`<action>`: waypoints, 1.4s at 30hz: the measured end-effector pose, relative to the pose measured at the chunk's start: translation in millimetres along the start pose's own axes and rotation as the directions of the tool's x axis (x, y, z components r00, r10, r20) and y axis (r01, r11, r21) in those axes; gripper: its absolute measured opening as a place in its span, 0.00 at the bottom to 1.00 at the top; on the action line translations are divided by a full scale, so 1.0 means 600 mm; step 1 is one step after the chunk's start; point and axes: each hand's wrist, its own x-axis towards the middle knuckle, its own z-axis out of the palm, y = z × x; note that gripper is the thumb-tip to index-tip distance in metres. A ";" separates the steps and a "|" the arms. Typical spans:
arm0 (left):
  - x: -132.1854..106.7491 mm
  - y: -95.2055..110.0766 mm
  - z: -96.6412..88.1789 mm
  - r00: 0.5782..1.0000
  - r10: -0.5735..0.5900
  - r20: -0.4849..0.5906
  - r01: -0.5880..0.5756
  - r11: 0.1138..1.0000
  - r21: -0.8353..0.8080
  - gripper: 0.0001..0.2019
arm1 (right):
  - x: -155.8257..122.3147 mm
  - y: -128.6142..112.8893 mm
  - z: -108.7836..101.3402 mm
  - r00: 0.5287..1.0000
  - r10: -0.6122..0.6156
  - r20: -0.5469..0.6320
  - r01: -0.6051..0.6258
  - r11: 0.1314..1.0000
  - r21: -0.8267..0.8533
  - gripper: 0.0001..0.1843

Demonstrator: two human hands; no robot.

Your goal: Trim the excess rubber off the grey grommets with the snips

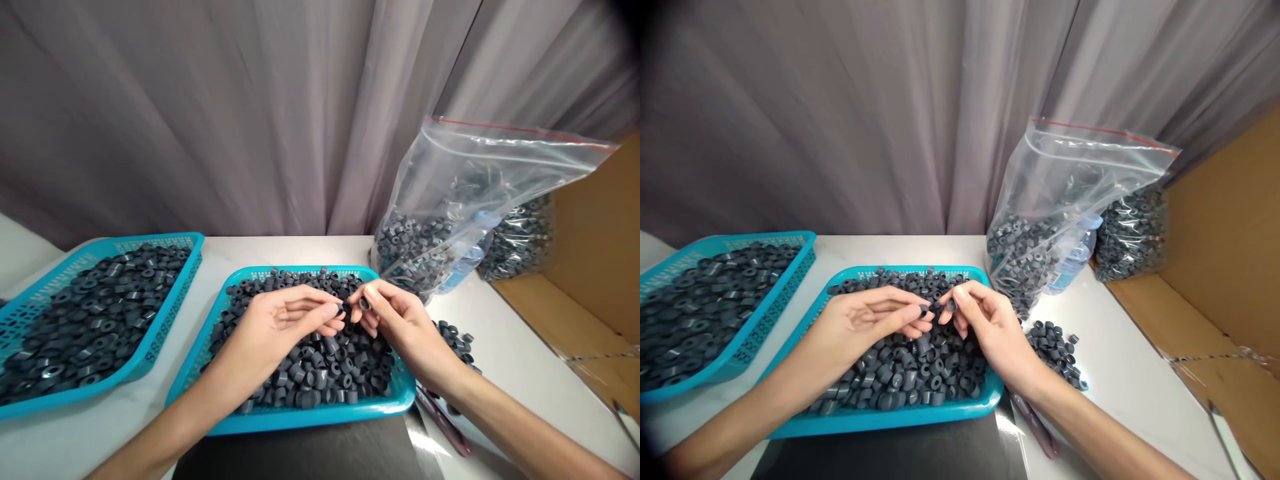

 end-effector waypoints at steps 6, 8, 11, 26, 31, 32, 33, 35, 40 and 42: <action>-0.004 0.012 0.006 0.978 -0.210 0.020 0.208 0.946 -0.249 0.09 | 0.000 -0.007 0.007 0.974 0.221 0.048 -0.223 0.902 0.369 0.16; -0.003 0.010 0.006 0.976 -0.216 0.019 0.213 0.941 -0.264 0.10 | -0.002 -0.010 0.007 0.972 0.226 0.061 -0.232 0.891 0.391 0.18; -0.001 0.006 0.003 0.977 -0.214 0.013 0.210 0.942 -0.261 0.11 | -0.002 -0.012 0.005 0.968 0.243 0.057 -0.247 0.893 0.376 0.22; 0.001 -0.014 0.022 0.986 0.105 -0.132 -0.071 0.969 0.235 0.05 | -0.015 -0.021 0.023 0.957 0.253 0.141 -0.285 0.914 0.289 0.22; -0.011 -0.018 0.031 0.950 0.293 -0.112 -0.192 0.825 0.531 0.06 | -0.015 -0.026 0.021 0.976 0.184 0.112 -0.196 0.975 0.104 0.17; -0.013 -0.018 0.031 0.942 0.319 -0.099 -0.211 0.798 0.564 0.06 | -0.014 -0.029 0.020 0.980 0.164 0.109 -0.171 0.983 0.064 0.17; -0.015 -0.018 0.030 0.935 0.344 -0.086 -0.231 0.773 0.591 0.06 | -0.013 -0.030 0.020 0.984 0.143 0.103 -0.147 0.989 0.028 0.17; -0.019 -0.019 0.031 0.913 0.401 -0.074 -0.270 0.731 0.627 0.06 | -0.012 -0.030 0.021 0.991 0.107 0.086 -0.105 0.994 -0.030 0.16; -0.018 -0.004 0.013 0.892 0.445 -0.082 -0.272 0.671 0.690 0.10 | -0.011 -0.020 0.026 1.000 0.026 0.002 -0.025 0.983 -0.182 0.15; -0.012 0.014 -0.012 0.903 0.423 -0.070 -0.240 0.634 0.735 0.14 | -0.011 -0.036 0.023 0.997 -0.059 -0.055 0.038 0.942 -0.332 0.14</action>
